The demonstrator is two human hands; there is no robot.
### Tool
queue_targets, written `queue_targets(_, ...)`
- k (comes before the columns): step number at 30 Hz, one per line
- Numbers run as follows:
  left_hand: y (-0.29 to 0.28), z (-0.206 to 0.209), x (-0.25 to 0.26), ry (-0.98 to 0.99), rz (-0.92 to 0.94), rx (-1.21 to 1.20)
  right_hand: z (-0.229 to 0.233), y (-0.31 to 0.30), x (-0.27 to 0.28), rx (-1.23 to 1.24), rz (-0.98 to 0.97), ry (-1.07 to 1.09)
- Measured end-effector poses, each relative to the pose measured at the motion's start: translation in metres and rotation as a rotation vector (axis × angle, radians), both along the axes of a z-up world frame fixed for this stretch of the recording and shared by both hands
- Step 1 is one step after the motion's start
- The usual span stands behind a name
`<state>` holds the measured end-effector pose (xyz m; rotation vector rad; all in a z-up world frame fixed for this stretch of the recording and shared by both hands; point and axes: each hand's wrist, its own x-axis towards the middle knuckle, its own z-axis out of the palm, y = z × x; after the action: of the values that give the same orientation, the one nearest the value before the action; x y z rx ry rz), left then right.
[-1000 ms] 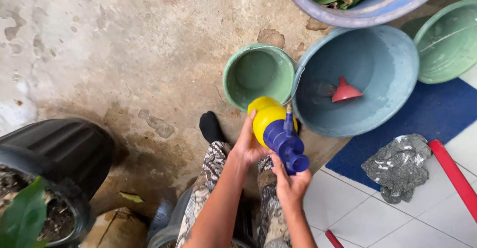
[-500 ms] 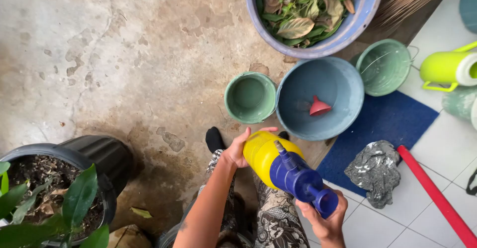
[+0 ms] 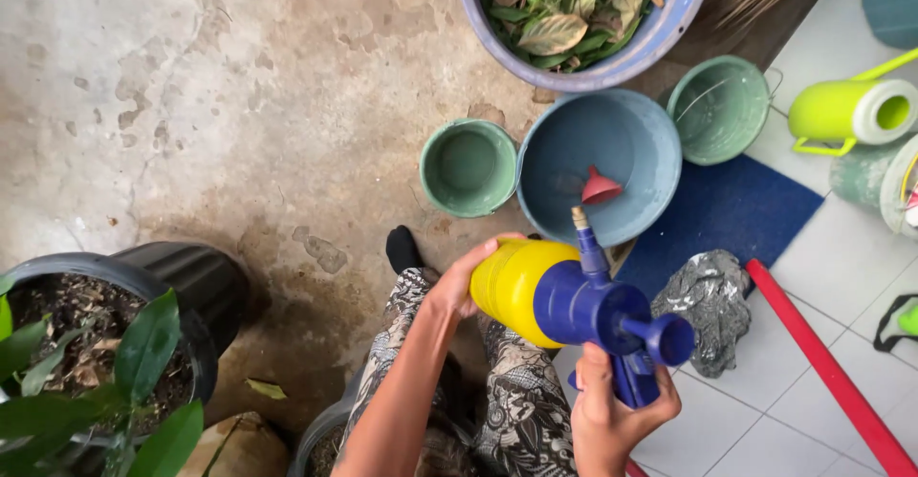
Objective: Preparing a spray bottle and using it to water plants on a balcony.
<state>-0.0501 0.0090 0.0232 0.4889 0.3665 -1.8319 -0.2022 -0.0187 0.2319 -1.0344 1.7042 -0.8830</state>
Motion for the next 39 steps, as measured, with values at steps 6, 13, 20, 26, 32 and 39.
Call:
queue_targets(6,0.032,0.067,0.001,0.074,0.026,0.046,0.040,-0.028,-0.059,0.191,0.855,-0.810)
queue_targets(13,0.013,0.158,0.015,-0.242,-0.185,0.119,0.083,0.008,-0.076,0.384,0.914,-0.564)
queue_targets(20,0.014,0.310,0.046,-1.298,0.425,0.084,0.134,-0.020,-0.041,0.367,0.958,-0.435)
queue_targets(26,-0.010,0.456,0.018,-2.053,-0.145,-0.018,0.157,-0.051,-0.023,0.261,1.122,-0.279)
queue_targets(32,-0.029,0.484,0.040,-2.216,0.055,0.078,0.124,-0.072,-0.002,0.260,1.145,-0.163)
queue_targets(39,-0.026,0.526,0.148,-2.357,0.335,0.133,0.071,-0.081,0.090,0.382,1.089,-0.372)
